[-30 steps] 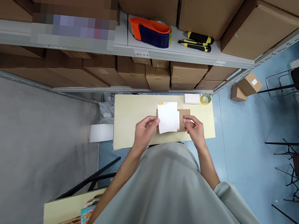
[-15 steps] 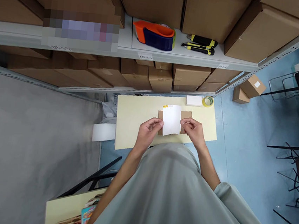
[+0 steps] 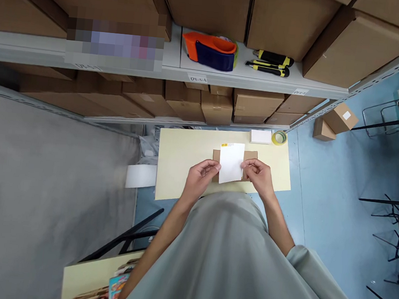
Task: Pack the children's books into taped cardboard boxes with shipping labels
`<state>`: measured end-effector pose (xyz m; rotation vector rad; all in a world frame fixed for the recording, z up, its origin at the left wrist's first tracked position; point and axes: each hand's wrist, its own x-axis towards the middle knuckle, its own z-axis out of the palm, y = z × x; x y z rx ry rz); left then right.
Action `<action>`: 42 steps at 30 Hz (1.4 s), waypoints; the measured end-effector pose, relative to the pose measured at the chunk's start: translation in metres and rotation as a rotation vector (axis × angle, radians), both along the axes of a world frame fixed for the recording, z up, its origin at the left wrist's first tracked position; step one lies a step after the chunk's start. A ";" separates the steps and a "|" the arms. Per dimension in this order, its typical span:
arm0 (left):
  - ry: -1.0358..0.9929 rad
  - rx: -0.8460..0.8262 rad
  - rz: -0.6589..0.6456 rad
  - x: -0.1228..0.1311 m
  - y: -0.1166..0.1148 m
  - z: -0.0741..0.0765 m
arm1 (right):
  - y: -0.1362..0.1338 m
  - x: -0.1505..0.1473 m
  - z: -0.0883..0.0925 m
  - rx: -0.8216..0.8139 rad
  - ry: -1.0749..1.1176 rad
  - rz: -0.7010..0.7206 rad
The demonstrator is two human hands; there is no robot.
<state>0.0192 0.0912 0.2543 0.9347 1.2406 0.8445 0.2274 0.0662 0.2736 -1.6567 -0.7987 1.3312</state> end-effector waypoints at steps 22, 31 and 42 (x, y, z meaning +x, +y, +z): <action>-0.008 -0.003 0.010 0.000 0.000 0.000 | 0.006 0.001 -0.007 -0.016 -0.033 0.023; -0.013 -0.008 0.023 0.000 0.000 -0.003 | 0.008 0.001 -0.012 -0.006 -0.049 0.018; 0.078 0.033 0.074 0.004 0.002 -0.012 | 0.005 0.001 -0.004 0.019 -0.062 0.013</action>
